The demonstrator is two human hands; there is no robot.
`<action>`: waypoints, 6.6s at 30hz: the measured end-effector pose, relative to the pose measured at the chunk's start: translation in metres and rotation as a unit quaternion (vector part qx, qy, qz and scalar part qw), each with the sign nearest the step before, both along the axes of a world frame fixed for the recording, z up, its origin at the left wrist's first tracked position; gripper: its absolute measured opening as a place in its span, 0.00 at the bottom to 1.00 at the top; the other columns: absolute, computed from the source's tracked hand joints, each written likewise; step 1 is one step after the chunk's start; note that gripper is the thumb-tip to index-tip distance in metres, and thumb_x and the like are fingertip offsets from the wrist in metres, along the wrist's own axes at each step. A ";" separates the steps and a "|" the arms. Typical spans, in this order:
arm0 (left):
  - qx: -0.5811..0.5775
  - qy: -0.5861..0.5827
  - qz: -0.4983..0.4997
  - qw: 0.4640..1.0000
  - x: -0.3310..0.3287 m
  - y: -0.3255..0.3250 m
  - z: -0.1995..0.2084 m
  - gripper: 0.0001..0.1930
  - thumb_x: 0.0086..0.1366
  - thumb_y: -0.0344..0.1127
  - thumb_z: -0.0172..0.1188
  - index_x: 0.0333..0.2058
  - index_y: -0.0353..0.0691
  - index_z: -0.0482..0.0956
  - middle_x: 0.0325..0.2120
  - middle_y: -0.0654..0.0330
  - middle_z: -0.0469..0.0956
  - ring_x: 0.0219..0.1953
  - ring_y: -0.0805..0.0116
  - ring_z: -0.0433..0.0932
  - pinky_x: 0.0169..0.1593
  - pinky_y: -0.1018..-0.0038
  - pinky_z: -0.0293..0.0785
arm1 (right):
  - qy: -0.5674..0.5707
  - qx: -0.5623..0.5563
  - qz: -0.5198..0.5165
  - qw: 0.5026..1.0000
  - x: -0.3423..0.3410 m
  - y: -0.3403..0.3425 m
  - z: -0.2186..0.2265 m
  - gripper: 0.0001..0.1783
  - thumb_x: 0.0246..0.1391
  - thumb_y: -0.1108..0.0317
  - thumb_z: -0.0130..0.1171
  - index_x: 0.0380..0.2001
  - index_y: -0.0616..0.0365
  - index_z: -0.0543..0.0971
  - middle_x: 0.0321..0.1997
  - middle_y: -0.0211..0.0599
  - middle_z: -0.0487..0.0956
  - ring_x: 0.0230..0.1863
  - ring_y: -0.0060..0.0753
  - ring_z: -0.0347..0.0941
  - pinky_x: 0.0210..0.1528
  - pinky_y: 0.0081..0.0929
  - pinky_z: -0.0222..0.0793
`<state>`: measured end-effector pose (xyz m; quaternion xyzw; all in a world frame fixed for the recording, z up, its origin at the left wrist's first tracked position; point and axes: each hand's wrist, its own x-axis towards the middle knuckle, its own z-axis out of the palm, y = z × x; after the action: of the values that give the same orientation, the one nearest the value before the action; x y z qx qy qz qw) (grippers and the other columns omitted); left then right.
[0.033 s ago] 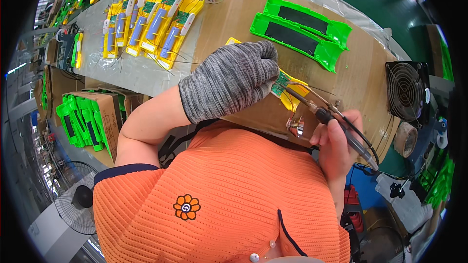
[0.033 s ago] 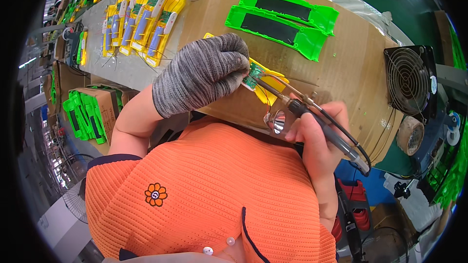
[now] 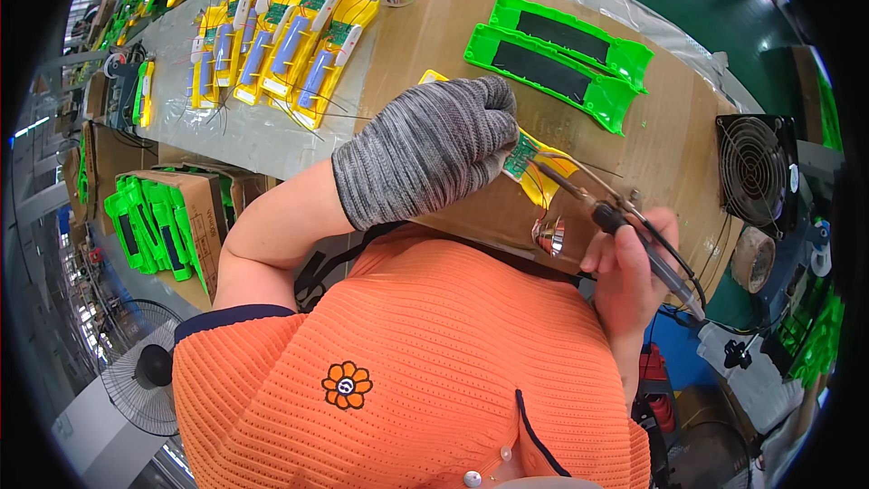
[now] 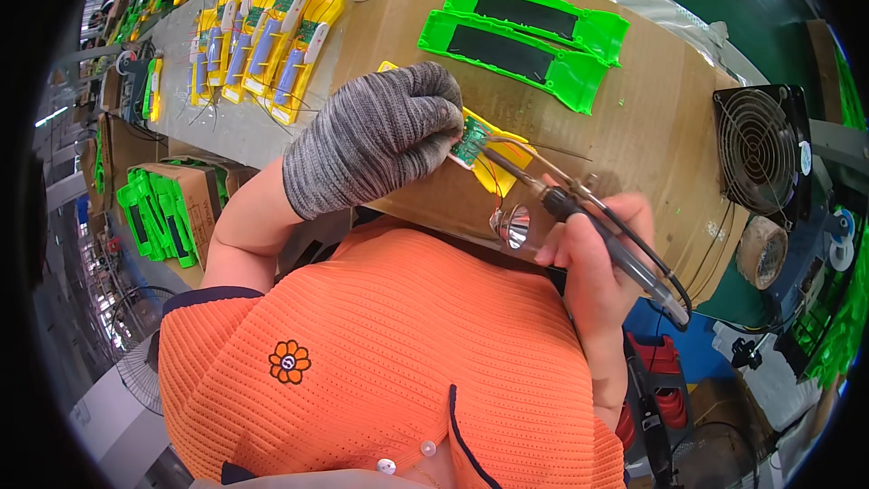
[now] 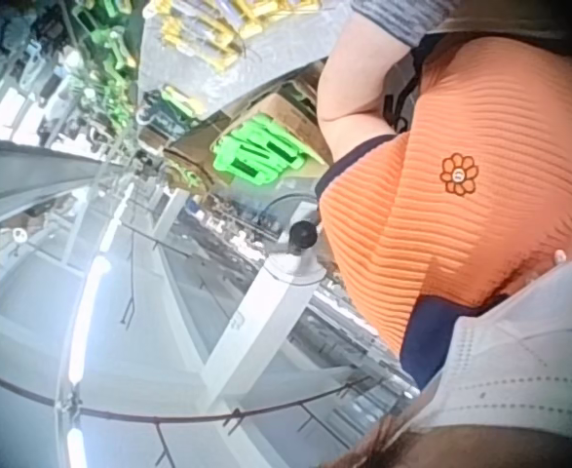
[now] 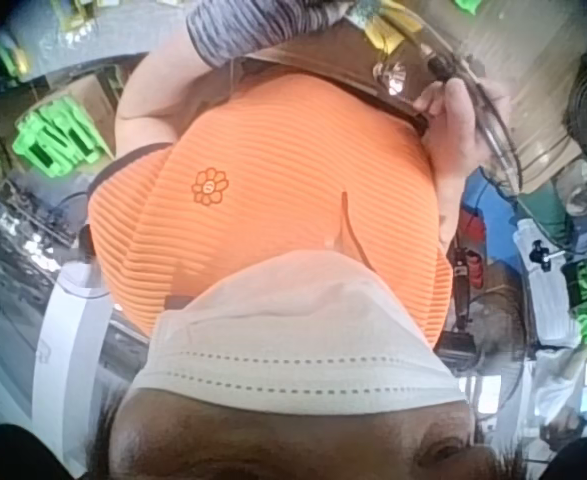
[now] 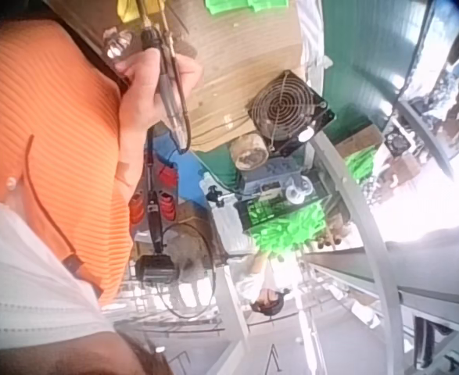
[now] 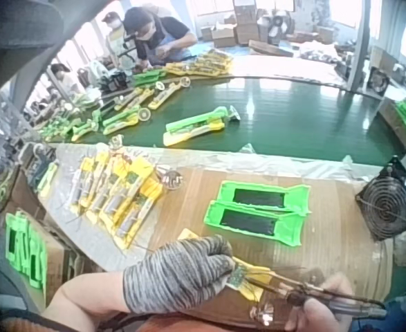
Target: Soldering wires to PCB components on an assembly line.
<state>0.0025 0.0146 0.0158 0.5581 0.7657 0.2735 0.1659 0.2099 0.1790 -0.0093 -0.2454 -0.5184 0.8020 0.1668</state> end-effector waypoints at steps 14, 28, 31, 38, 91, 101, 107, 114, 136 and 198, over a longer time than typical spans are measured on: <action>0.039 -0.033 -0.012 0.999 0.000 0.010 0.008 0.07 0.56 0.29 0.66 0.33 0.37 0.78 0.35 0.54 0.77 0.38 0.53 0.79 0.40 0.65 0.76 | 0.063 0.033 -0.149 0.986 0.032 0.032 -0.001 0.09 0.59 0.68 0.54 0.38 0.60 0.67 0.17 0.31 0.64 0.18 0.25 0.64 0.32 0.25 0.70; 0.058 0.168 -0.148 0.973 0.027 0.037 0.004 0.17 0.47 0.37 0.68 0.38 0.53 0.80 0.36 0.72 0.79 0.40 0.64 0.76 0.50 0.66 0.68 | 0.100 -0.018 -0.178 0.979 -0.007 0.033 -0.003 0.04 0.63 0.69 0.48 0.32 0.53 0.69 0.17 0.25 0.62 0.22 0.23 0.64 0.71 0.52 0.52; 0.135 0.089 -0.025 0.987 0.012 0.017 0.000 0.12 0.51 0.30 0.68 0.36 0.49 0.81 0.37 0.68 0.79 0.43 0.65 0.77 0.51 0.68 0.69 | 0.141 -0.045 -0.133 0.980 -0.019 0.041 -0.010 0.04 0.62 0.71 0.52 0.38 0.58 0.70 0.22 0.33 0.69 0.23 0.27 0.66 0.45 0.32 0.70; 0.136 -0.034 0.245 0.959 -0.011 0.015 -0.025 0.04 0.55 0.29 0.65 0.31 0.40 0.83 0.33 0.56 0.79 0.41 0.62 0.78 0.45 0.68 0.75 | 0.089 -0.045 -0.076 0.992 -0.049 0.039 -0.011 0.04 0.60 0.73 0.54 0.35 0.59 0.69 0.22 0.34 0.70 0.25 0.27 0.69 0.37 0.29 0.71; -0.234 0.126 -0.154 0.952 -0.026 0.078 0.008 0.07 0.62 0.40 0.57 0.31 0.50 0.84 0.28 0.59 0.75 0.35 0.58 0.80 0.38 0.63 0.77 | 0.029 0.050 -0.053 0.997 0.014 0.052 -0.006 0.09 0.58 0.77 0.56 0.36 0.62 0.66 0.22 0.37 0.72 0.20 0.27 0.72 0.27 0.29 0.76; -0.083 0.199 -0.122 0.969 -0.026 0.060 0.021 0.05 0.57 0.36 0.61 0.32 0.49 0.84 0.31 0.59 0.76 0.38 0.58 0.78 0.41 0.63 0.75 | 0.039 0.075 -0.090 0.992 0.025 0.045 -0.007 0.09 0.59 0.72 0.57 0.36 0.62 0.67 0.22 0.36 0.71 0.19 0.27 0.69 0.25 0.30 0.74; 0.003 0.179 -0.170 0.969 -0.008 0.042 0.008 0.07 0.51 0.36 0.67 0.31 0.48 0.82 0.33 0.63 0.78 0.44 0.60 0.77 0.49 0.62 0.71 | 0.045 0.060 -0.127 0.989 0.025 0.034 -0.013 0.09 0.59 0.72 0.56 0.37 0.61 0.67 0.23 0.37 0.71 0.20 0.26 0.68 0.28 0.30 0.74; 0.055 0.173 -0.123 0.976 0.015 0.045 -0.005 0.09 0.55 0.35 0.65 0.36 0.45 0.80 0.34 0.61 0.78 0.44 0.57 0.77 0.51 0.62 0.71 | 0.126 -0.045 -0.134 0.982 0.012 0.017 -0.024 0.08 0.61 0.71 0.54 0.39 0.59 0.67 0.27 0.45 0.76 0.21 0.30 0.69 0.35 0.32 0.74; -0.109 0.126 -0.083 0.982 0.025 0.086 -0.018 0.07 0.59 0.37 0.59 0.29 0.42 0.82 0.24 0.54 0.77 0.29 0.52 0.79 0.34 0.61 0.75 | -0.004 0.102 -0.029 0.994 0.040 0.058 -0.014 0.06 0.57 0.81 0.54 0.34 0.64 0.67 0.20 0.35 0.73 0.20 0.26 0.73 0.25 0.21 0.70; 0.139 0.174 -0.055 0.973 -0.012 -0.028 -0.011 0.09 0.56 0.37 0.65 0.37 0.52 0.82 0.35 0.67 0.80 0.42 0.63 0.77 0.46 0.63 0.72 | 0.098 -0.045 -0.030 0.994 0.021 0.009 -0.007 0.05 0.62 0.68 0.52 0.38 0.54 0.67 0.15 0.25 0.63 0.19 0.25 0.66 0.69 0.72 0.42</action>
<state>-0.0093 -0.0131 0.0050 0.6561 0.7054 0.2661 -0.0341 0.2305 0.1876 -0.0167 -0.1886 -0.4549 0.8394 0.2298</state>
